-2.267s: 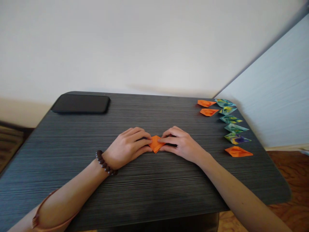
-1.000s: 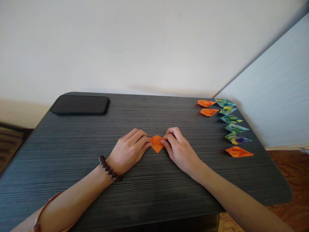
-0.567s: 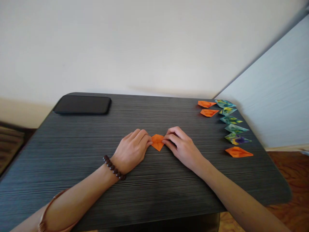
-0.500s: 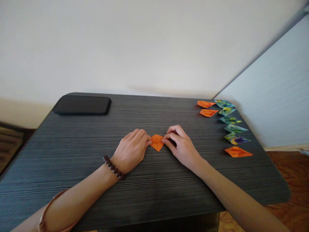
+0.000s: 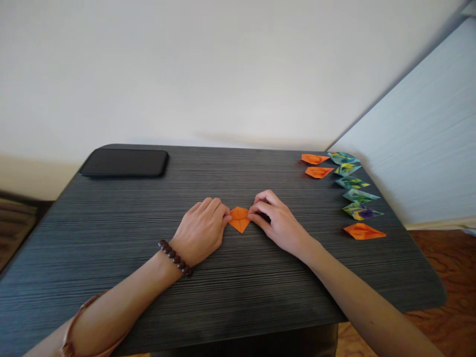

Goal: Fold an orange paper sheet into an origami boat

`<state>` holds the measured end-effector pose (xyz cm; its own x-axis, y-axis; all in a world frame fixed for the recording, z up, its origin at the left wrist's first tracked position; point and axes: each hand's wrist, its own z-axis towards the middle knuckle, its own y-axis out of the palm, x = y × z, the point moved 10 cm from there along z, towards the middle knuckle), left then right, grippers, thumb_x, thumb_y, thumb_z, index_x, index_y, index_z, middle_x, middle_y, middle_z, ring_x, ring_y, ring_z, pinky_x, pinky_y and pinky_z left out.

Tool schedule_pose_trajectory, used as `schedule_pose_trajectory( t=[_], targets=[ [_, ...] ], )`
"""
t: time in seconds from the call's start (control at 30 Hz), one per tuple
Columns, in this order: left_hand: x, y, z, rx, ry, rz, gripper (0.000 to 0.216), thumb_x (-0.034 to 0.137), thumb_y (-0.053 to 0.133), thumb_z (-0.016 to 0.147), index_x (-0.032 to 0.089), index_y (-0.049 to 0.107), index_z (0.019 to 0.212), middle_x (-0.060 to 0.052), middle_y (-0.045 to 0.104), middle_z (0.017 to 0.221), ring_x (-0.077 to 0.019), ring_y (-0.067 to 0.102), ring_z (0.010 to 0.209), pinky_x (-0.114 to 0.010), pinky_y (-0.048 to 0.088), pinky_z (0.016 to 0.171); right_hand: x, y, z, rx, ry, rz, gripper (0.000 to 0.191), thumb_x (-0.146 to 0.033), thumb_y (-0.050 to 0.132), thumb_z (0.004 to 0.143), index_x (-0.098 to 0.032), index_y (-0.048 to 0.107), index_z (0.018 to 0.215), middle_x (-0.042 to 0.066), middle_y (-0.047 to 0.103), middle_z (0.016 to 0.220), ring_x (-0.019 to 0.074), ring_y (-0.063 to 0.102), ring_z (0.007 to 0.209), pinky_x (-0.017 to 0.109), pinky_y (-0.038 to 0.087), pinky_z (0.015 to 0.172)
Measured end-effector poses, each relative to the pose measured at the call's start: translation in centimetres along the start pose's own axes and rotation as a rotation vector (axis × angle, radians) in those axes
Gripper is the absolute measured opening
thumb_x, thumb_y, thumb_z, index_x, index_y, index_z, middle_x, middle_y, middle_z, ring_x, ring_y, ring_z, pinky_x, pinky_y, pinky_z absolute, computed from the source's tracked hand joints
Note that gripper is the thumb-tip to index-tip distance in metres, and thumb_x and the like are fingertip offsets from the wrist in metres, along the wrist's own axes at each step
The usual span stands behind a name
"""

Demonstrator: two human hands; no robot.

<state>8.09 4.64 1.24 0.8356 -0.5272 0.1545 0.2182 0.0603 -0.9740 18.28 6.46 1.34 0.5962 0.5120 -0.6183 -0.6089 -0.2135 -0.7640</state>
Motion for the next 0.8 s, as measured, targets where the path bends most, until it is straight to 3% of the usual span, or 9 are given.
schedule_pose_trajectory(
  t=[0.4, 0.8],
  targets=[
    [-0.1, -0.04, -0.07, 0.001, -0.009, -0.06, 0.02, 0.023, 0.039, 0.091, 0.015, 0.056, 0.083, -0.006, 0.056, 0.082, -0.0192, 0.05, 0.076, -0.034, 0.043, 0.071, -0.04, 0.06, -0.43, 0.001, -0.085, -0.094, 0.012, -0.026, 0.048, 0.089, -0.018, 0.057, 0.087, 0.006, 0.047, 0.097, 0.0158, 0.054, 0.084, 0.032, 0.049, 0.079],
    [-0.02, -0.31, -0.04, 0.01, -0.014, -0.06, 0.019, 0.023, 0.04, 0.09, 0.016, 0.054, 0.08, -0.006, 0.056, 0.08, -0.0191, 0.05, 0.077, -0.034, 0.043, 0.07, 0.18, 0.41, 0.11, 0.036, 0.041, -0.005, 0.014, -0.028, 0.052, 0.085, -0.018, 0.056, 0.076, 0.005, 0.046, 0.095, 0.0156, 0.052, 0.086, 0.034, 0.047, 0.083]
  ],
)
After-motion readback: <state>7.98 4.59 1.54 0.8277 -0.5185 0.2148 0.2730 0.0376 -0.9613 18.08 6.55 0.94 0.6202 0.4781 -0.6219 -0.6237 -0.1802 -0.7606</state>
